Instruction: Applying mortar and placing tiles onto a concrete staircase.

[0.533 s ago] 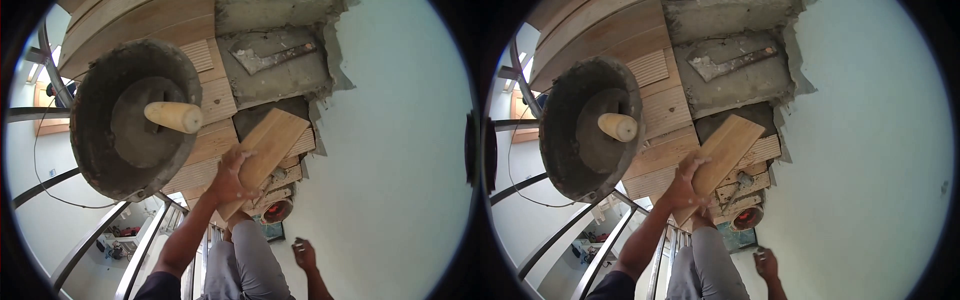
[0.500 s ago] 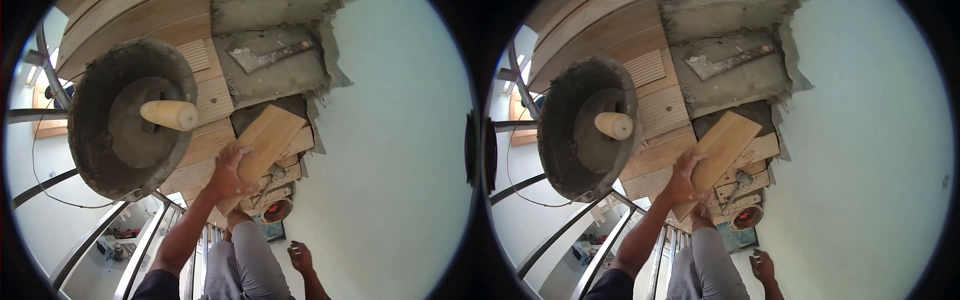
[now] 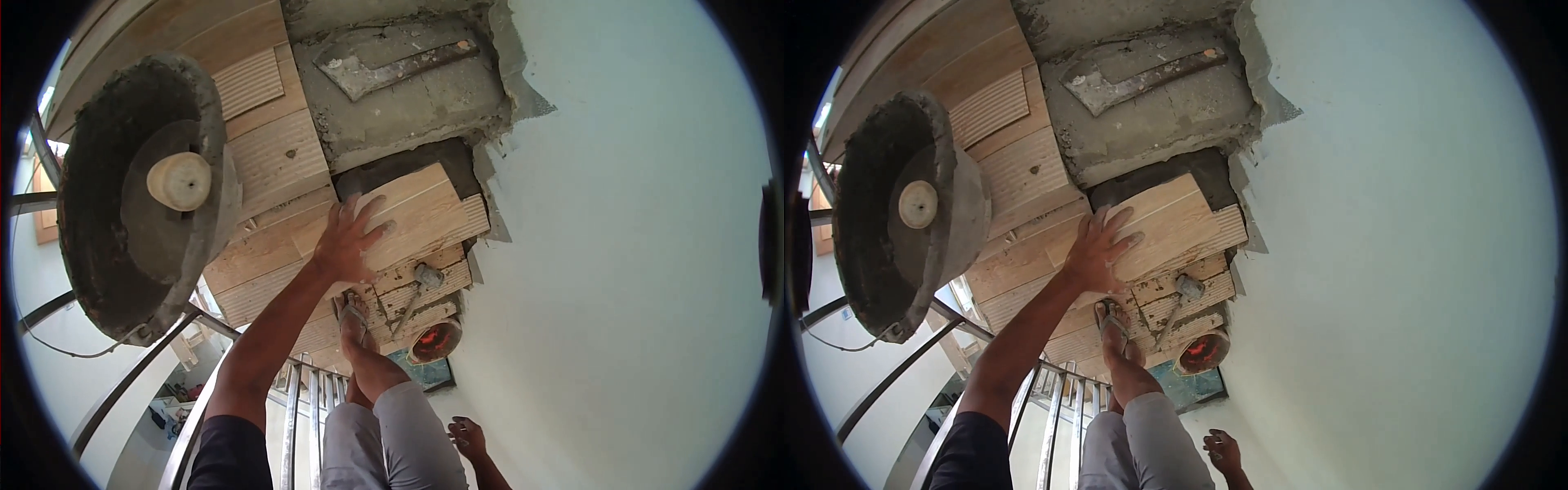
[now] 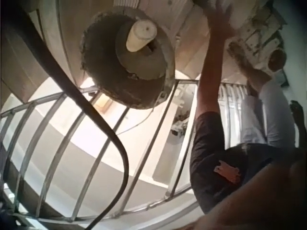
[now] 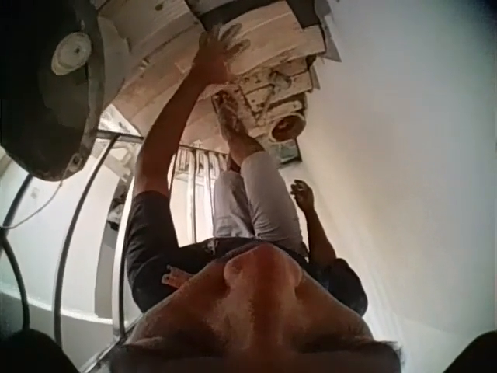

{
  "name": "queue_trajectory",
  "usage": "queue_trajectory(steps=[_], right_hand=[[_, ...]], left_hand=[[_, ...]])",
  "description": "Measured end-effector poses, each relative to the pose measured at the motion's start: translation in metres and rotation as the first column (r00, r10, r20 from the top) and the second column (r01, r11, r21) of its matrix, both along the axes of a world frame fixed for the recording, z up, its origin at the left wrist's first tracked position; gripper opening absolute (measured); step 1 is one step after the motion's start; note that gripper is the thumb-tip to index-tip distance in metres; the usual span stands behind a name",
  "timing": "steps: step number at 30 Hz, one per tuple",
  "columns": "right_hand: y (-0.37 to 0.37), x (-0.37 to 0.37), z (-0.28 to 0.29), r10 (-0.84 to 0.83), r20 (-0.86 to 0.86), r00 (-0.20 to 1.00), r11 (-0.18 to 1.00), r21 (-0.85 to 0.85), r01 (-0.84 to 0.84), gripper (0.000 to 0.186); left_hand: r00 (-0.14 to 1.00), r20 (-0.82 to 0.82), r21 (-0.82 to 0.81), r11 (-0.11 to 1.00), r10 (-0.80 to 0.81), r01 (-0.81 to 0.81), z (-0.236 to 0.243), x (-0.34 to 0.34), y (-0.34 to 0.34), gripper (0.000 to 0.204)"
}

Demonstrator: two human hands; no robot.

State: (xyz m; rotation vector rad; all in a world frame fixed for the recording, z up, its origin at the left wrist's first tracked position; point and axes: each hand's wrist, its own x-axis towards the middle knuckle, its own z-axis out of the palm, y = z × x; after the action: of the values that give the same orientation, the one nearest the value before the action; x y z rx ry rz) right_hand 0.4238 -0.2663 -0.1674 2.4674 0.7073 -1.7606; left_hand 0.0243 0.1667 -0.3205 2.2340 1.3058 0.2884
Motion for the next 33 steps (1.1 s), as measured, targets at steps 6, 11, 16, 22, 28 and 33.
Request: queue_trajectory(steps=[6,11,16,22,28,33], right_hand=[[0.022,-0.018,-0.034,0.116,-0.091,0.989,0.993,0.025,-0.114,0.042],[0.016,-0.018,-0.063,0.021,-0.072,0.997,0.998,-0.057,-0.026,0.045],[0.014,-0.025,-0.061,-0.128,-0.112,0.985,0.987,-0.116,0.115,0.048],[0.021,-0.038,-0.057,-0.030,-0.111,0.993,0.992,-0.122,0.016,0.048],[0.020,-0.036,-0.058,0.057,-0.147,0.988,0.998,-0.020,-0.060,0.047],[0.034,-0.037,-0.057,-0.034,-0.094,0.995,0.996,-0.085,0.026,0.047]], left_hand=[[0.997,-0.047,0.055,0.997,-0.056,0.058,-0.021,0.030,0.046,0.103],[0.996,-0.032,0.100,0.992,-0.078,0.081,-0.042,0.043,0.071,0.099],[0.969,-0.181,-0.021,0.985,-0.170,0.169,-0.044,0.045,0.084,0.101],[0.973,-0.173,-0.050,0.988,-0.156,0.149,-0.048,0.052,0.092,0.100],[0.978,-0.168,-0.029,0.992,-0.128,0.125,-0.057,0.058,0.098,0.096],[0.992,-0.071,0.012,0.995,-0.102,0.103,-0.063,0.058,0.098,0.099]])
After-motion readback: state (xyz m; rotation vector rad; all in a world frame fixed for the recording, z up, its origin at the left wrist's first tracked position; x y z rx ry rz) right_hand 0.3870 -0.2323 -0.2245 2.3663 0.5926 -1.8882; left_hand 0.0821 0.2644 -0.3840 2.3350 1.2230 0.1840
